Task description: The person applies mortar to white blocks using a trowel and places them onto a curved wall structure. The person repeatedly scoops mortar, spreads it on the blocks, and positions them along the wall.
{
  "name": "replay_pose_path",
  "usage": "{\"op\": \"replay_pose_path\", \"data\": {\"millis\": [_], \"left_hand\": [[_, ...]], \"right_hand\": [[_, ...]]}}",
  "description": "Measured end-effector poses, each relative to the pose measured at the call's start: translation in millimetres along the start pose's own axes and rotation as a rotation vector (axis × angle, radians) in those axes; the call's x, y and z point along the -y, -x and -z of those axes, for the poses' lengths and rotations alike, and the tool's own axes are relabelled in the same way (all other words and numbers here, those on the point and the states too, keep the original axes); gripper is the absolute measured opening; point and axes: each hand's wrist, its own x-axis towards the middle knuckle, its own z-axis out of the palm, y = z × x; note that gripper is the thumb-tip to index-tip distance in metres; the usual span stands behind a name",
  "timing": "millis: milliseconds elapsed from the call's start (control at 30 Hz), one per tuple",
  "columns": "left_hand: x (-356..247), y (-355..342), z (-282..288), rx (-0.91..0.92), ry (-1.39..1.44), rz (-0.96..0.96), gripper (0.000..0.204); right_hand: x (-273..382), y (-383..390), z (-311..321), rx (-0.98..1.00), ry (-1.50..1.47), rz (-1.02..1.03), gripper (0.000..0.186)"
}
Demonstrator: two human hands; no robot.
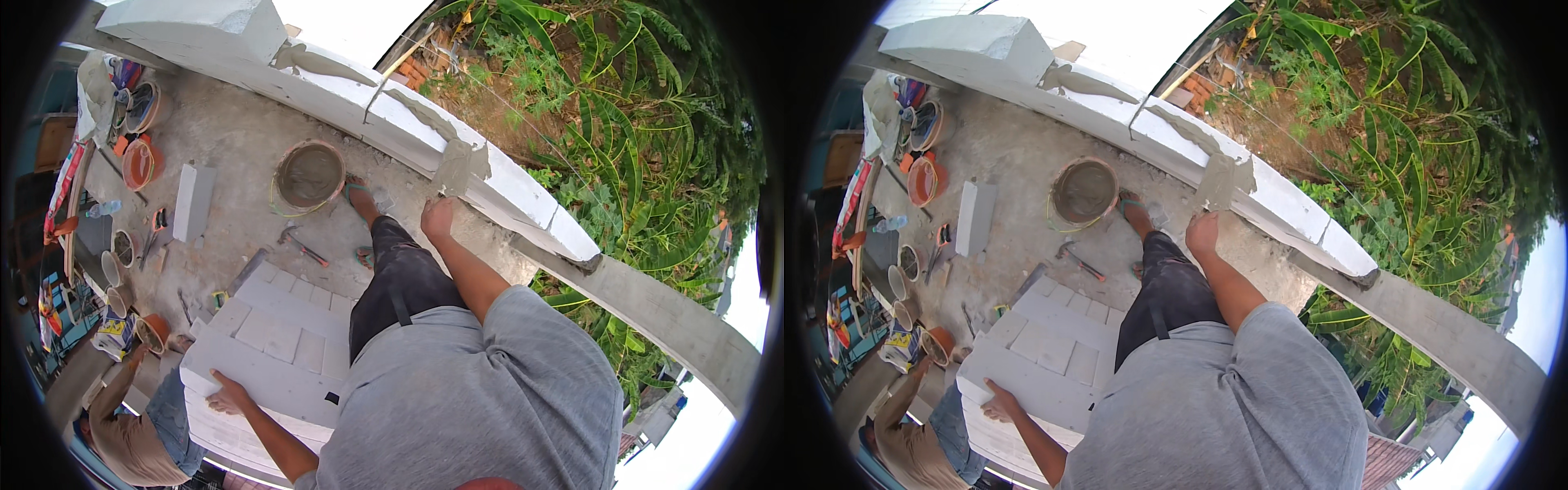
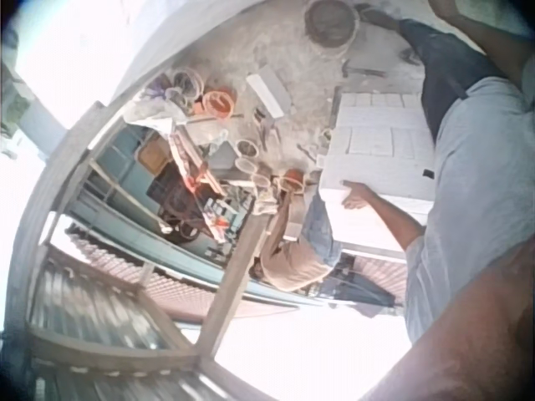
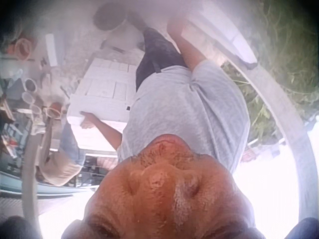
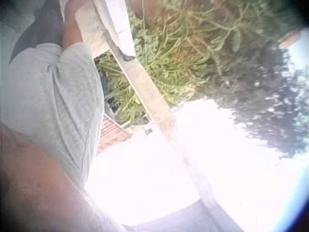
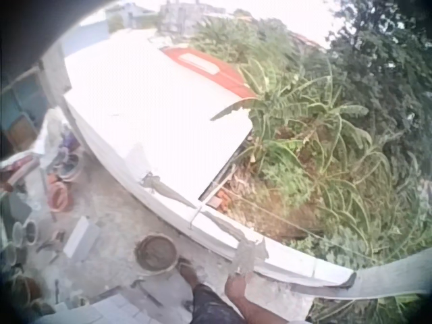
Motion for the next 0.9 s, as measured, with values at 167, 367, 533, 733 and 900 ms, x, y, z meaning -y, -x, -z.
{"op": "replay_pose_path", "data": {"millis": [167, 367, 533, 733, 900], "left_hand": [[-3.1, -0.6, 15.5, 0.034, -0.008, -0.006, 0.124], [-4.3, -6.5, 22.9, 0.044, -0.016, -0.01, 0.12], [0.3, -10.7, 16.8, 0.031, -0.023, -0.042, 0.116], [-12.3, -13.8, 22.8, 0.056, -0.013, -0.052, 0.116], [-7.5, -12.3, 19.1, 0.075, -0.028, -0.019, 0.117]], "right_hand": [[47.4, 32.4, 14.6, 0.125, -0.135, 0.091, 0.06], [202.3, -18.8, 17.8, 0.132, -0.27, 0.263, 0.051], [311.0, -76.7, -19.6, 0.202, -0.368, 0.267, 0.044], [363.2, -118.6, -54.9, 0.2, -0.259, 0.276, 0.045], [367.0, -116.0, -24.6, 0.34, -0.176, 0.161, 0.052]]}}
